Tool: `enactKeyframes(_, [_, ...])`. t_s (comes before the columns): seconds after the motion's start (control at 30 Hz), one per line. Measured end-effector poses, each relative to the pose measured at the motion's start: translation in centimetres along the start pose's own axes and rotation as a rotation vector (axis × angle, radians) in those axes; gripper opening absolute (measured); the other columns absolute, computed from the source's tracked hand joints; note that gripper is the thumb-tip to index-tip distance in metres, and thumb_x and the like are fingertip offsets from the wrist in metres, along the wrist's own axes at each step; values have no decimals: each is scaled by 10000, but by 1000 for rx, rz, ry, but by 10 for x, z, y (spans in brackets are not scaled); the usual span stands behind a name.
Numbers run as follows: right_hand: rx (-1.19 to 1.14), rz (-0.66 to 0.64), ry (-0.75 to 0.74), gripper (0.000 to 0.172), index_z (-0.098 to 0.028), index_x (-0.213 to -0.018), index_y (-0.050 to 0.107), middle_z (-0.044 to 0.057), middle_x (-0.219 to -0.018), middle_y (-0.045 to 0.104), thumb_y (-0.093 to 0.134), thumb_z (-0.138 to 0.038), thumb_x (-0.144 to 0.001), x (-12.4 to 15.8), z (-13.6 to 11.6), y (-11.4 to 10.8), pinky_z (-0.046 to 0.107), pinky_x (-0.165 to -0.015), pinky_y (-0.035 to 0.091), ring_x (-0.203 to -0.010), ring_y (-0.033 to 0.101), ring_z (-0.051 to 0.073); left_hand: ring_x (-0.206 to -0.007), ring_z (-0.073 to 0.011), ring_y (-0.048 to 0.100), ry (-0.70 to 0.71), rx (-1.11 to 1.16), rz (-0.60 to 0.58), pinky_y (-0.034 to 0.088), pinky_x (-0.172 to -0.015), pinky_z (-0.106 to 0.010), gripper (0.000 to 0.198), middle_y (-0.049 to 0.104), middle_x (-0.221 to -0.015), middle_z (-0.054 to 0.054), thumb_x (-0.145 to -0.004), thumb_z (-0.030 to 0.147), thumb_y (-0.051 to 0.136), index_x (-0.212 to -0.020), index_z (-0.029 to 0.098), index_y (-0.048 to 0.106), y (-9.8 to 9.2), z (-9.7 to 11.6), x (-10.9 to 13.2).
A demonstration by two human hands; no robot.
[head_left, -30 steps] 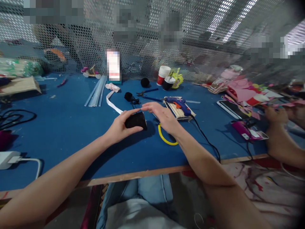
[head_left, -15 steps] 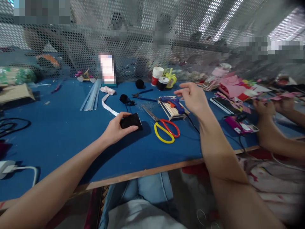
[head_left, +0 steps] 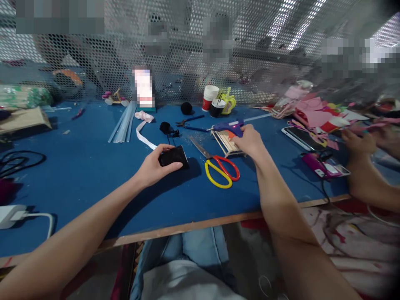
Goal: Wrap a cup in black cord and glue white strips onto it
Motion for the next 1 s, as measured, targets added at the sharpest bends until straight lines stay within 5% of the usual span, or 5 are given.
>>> enactKeyframes(0.1, [-269, 2, -5, 404, -108, -1030, 577, 122, -953, 657, 653, -230, -652, 14, -9, -9, 343, -700, 475, -831, 610, 240, -906, -213, 591, -3, 1, 1, 473, -753, -304, 571, 613, -1024, -65, -683, 533, 655, -1116, 187, 515, -2, -1, -1])
enactKeyframes(0.27, [-539, -360, -231, 241, -152, -804, 618, 20, -654, 628, 628, -384, -743, 49, -44, -15, 295, -589, 474, -602, 574, 159, -853, -193, 583, -19, -44, 44, 445, -712, -283, 574, 616, -1022, -61, -677, 543, 656, -1105, 183, 528, -8, -5, -4])
enactKeyframes(0.4, [-539, -252, -313, 215, -156, -776, 646, 37, -708, 661, 659, -364, -721, 70, -64, -12, 316, -621, 502, -653, 614, 180, -741, -158, 557, -20, -46, 45, 422, -627, -255, 565, 622, -937, -42, -674, 548, 652, -1079, 171, 540, -11, -6, -7])
enactKeyframes(0.53, [-693, -380, -270, 202, -146, -858, 657, 22, -640, 653, 621, -320, -760, 82, -72, -6, 289, -519, 510, -507, 587, 139, -713, -151, 541, -39, -56, 36, 408, -606, -251, 559, 621, -887, -33, -670, 559, 646, -1058, 167, 556, -12, -7, -9])
enactKeyframes(1.0, [-300, -234, -582, 163, -174, -784, 669, 37, -752, 699, 587, -315, -788, 82, -64, -10, 314, -654, 514, -696, 650, 204, -761, -183, 570, -83, -62, 7, 433, -656, -287, 567, 636, -915, -56, -669, 589, 629, -1047, 171, 568, -13, -9, -10])
Point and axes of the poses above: each hand's wrist, its own x-axis away from the middle knuckle, its own y-axis out of the palm, z = x × y, the point moved 2 cm from there along -x, towards the middle knuckle
